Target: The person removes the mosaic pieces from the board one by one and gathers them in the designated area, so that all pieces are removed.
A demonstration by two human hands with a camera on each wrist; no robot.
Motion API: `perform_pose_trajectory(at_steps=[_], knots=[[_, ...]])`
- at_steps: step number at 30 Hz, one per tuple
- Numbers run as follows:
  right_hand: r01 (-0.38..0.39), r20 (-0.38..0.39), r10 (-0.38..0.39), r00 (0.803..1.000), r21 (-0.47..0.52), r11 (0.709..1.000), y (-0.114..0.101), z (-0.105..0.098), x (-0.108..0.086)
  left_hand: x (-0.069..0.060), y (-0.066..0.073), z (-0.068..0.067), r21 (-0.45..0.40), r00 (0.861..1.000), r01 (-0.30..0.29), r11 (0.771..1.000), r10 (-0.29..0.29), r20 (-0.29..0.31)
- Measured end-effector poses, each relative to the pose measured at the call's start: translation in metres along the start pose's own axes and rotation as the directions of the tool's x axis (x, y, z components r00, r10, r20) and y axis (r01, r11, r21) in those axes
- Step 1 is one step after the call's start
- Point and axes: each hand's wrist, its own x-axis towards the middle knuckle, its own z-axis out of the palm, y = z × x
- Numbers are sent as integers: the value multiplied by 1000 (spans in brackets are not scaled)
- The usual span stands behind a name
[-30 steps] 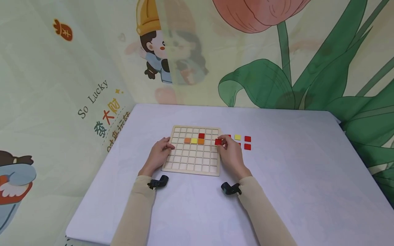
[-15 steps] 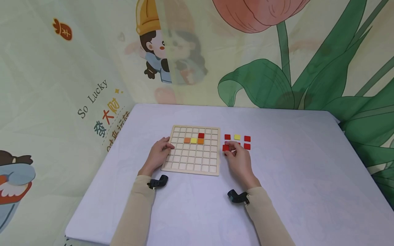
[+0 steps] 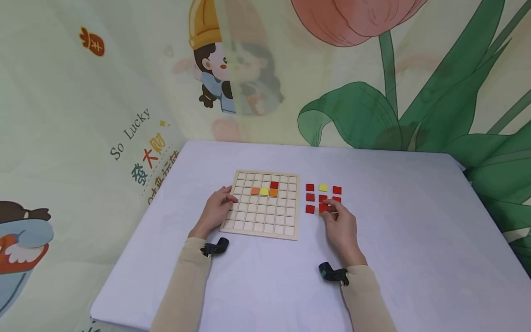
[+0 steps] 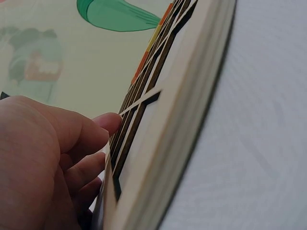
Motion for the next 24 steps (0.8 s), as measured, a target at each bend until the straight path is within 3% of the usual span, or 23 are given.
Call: perform_pose_trajectory(at_steps=[11,24], knots=[[-26,-56,25,998,-22,999,11,-13,2,-1,-1,2,4,1000,0,1000,0,-5],[-48,-53,42,998,-100,994,20,-14,3,0,-2,4,-5,1000,-1,1000,1,-10]])
